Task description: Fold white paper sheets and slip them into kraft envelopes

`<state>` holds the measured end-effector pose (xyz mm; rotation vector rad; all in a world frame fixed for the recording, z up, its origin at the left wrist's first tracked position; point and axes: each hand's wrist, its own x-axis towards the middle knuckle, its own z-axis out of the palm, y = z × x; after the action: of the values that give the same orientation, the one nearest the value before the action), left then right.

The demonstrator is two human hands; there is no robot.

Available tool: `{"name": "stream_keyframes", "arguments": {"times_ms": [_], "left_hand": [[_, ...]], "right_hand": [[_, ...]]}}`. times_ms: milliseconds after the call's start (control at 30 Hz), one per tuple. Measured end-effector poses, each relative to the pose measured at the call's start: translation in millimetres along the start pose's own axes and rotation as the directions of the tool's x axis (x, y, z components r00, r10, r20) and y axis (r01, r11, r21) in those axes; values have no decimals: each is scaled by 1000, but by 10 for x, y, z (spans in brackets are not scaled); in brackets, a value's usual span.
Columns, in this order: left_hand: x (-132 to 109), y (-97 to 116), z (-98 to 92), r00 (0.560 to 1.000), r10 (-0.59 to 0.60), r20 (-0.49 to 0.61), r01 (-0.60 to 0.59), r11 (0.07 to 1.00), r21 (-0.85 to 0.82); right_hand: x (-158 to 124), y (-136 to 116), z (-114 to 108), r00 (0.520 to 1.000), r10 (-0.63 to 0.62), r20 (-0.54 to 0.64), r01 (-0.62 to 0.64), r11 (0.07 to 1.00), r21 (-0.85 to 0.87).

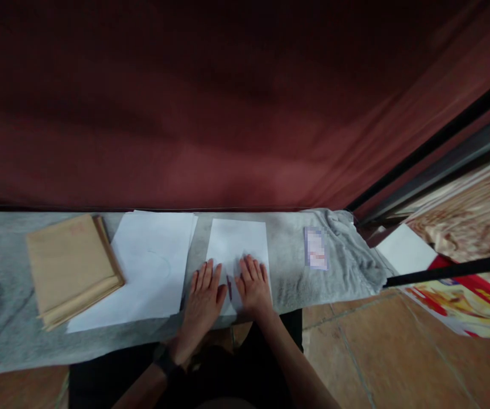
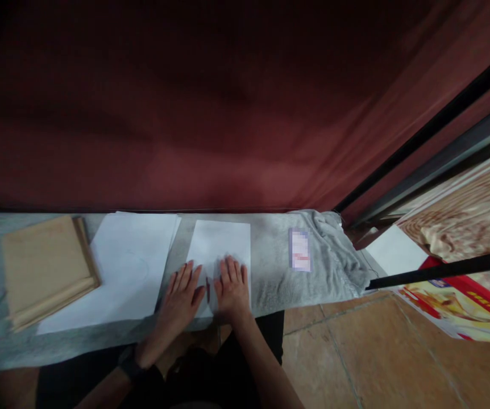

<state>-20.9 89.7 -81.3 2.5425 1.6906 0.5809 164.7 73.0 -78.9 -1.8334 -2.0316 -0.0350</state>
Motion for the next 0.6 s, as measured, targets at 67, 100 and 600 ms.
{"name": "stream_keyframes", "arguments": {"times_ms": [67, 100, 600], "left_hand": [[-137, 46, -82, 998, 67, 21, -67, 997, 22], [-181, 53, -123, 994, 105, 35, -106, 994, 32], [-442, -86, -362, 939, 326, 114, -327, 945, -6]], "right_hand": [[-198, -51, -43, 1000, 0, 7, 0, 999, -32], [-264, -41, -70, 1000, 20, 2, -20, 998, -53], [-611, 534, -514, 965, -228, 128, 224, 974, 45]]}}
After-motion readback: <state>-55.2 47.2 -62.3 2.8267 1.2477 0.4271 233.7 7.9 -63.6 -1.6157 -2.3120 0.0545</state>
